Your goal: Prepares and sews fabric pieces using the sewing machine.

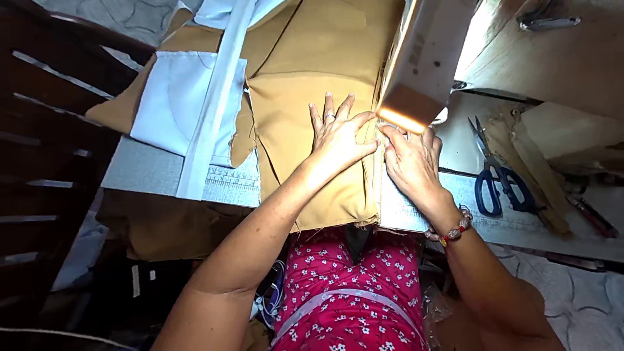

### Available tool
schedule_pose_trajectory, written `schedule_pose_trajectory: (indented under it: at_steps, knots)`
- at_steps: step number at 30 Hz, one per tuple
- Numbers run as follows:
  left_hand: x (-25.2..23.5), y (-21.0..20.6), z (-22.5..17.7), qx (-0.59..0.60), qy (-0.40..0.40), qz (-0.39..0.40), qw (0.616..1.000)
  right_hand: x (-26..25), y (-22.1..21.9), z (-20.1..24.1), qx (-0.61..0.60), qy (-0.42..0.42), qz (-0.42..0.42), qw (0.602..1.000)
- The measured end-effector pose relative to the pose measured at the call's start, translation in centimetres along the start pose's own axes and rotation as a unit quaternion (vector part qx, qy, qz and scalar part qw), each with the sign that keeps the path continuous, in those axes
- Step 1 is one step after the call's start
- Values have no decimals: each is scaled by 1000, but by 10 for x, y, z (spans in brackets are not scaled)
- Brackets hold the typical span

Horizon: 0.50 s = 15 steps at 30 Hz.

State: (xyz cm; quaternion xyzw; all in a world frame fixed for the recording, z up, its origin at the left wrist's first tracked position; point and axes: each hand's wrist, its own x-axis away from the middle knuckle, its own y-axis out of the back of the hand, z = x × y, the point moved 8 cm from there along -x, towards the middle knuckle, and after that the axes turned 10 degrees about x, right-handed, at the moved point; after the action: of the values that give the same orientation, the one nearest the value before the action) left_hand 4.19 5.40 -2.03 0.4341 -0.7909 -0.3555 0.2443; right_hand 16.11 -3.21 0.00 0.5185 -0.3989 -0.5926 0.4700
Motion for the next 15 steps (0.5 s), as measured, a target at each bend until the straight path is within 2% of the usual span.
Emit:
schedule_pose_trajectory:
  at_steps: [7, 15]
  knots:
    - [-11, 3, 1, -8, -15, 5, 1000, 27, 8, 4, -47, 15, 33, 998]
    - [-35, 9, -3, 7, -69, 11, 998, 64, 4, 4, -76, -6, -24, 997]
